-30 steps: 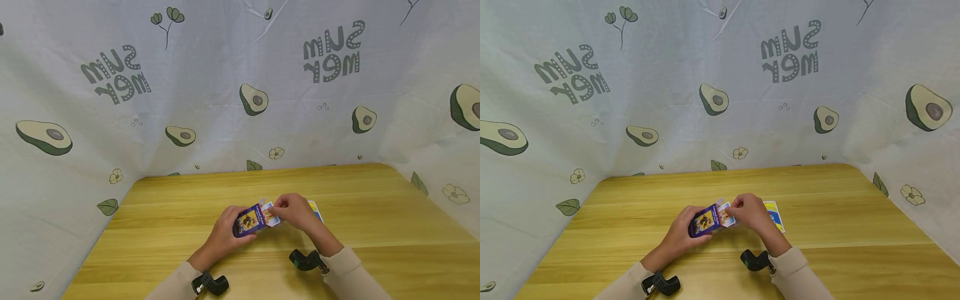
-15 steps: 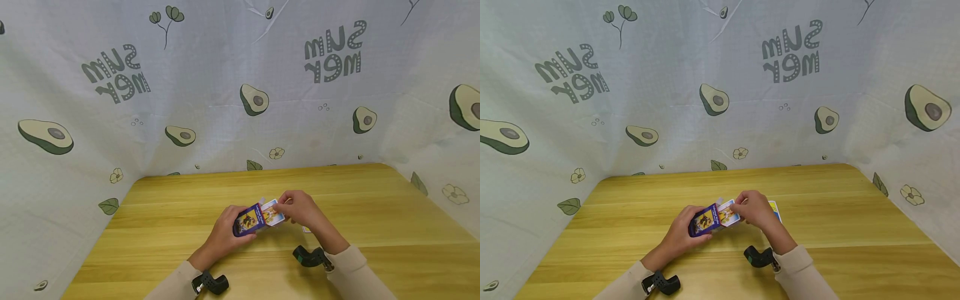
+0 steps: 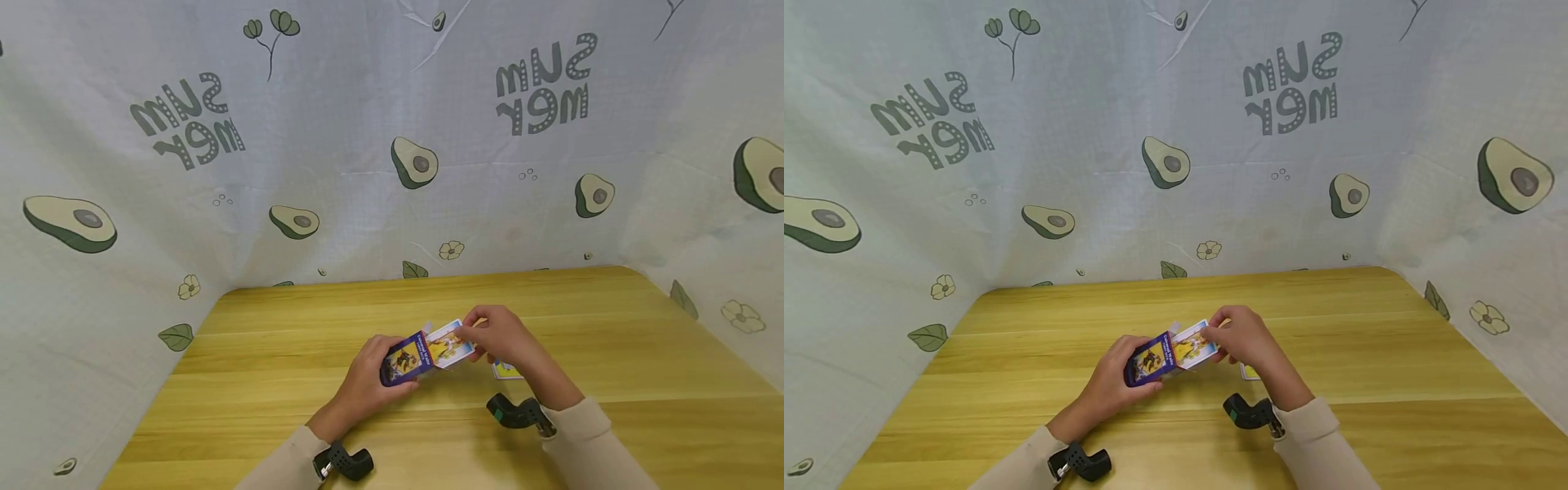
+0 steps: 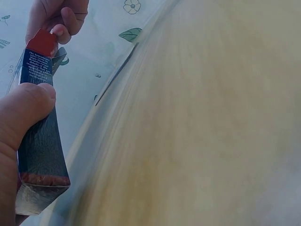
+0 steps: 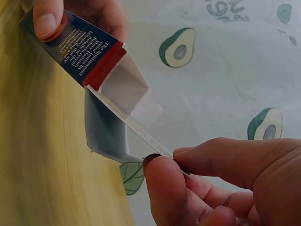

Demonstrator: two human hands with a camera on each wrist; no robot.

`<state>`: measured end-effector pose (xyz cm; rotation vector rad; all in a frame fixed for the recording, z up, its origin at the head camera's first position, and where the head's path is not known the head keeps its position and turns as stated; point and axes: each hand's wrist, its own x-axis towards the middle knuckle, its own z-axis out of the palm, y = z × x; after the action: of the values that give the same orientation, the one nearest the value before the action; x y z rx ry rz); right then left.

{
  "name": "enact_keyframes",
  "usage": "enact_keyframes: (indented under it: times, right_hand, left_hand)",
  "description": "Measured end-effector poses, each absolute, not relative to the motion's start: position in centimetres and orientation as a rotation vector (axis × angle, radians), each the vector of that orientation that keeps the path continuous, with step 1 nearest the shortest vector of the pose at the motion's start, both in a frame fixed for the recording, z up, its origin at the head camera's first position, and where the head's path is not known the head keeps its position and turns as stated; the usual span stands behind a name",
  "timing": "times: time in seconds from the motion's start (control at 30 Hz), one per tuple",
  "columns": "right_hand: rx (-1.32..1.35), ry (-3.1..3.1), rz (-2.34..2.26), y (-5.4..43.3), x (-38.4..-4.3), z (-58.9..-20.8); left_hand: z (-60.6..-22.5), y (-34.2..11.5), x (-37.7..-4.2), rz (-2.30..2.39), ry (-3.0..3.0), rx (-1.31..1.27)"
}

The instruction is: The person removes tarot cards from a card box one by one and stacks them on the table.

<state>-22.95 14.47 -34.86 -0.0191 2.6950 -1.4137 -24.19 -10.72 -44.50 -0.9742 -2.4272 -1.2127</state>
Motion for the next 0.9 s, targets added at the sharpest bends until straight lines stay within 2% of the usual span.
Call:
enact_keyframes:
  times: [0.9]
  right_hand:
    - [-0.016,2.685,-1.454,16.6,-22.2,-33.4]
  left_hand:
    - [-44.5,-11.0,-23.9,-1.214,-2.424,-0.982]
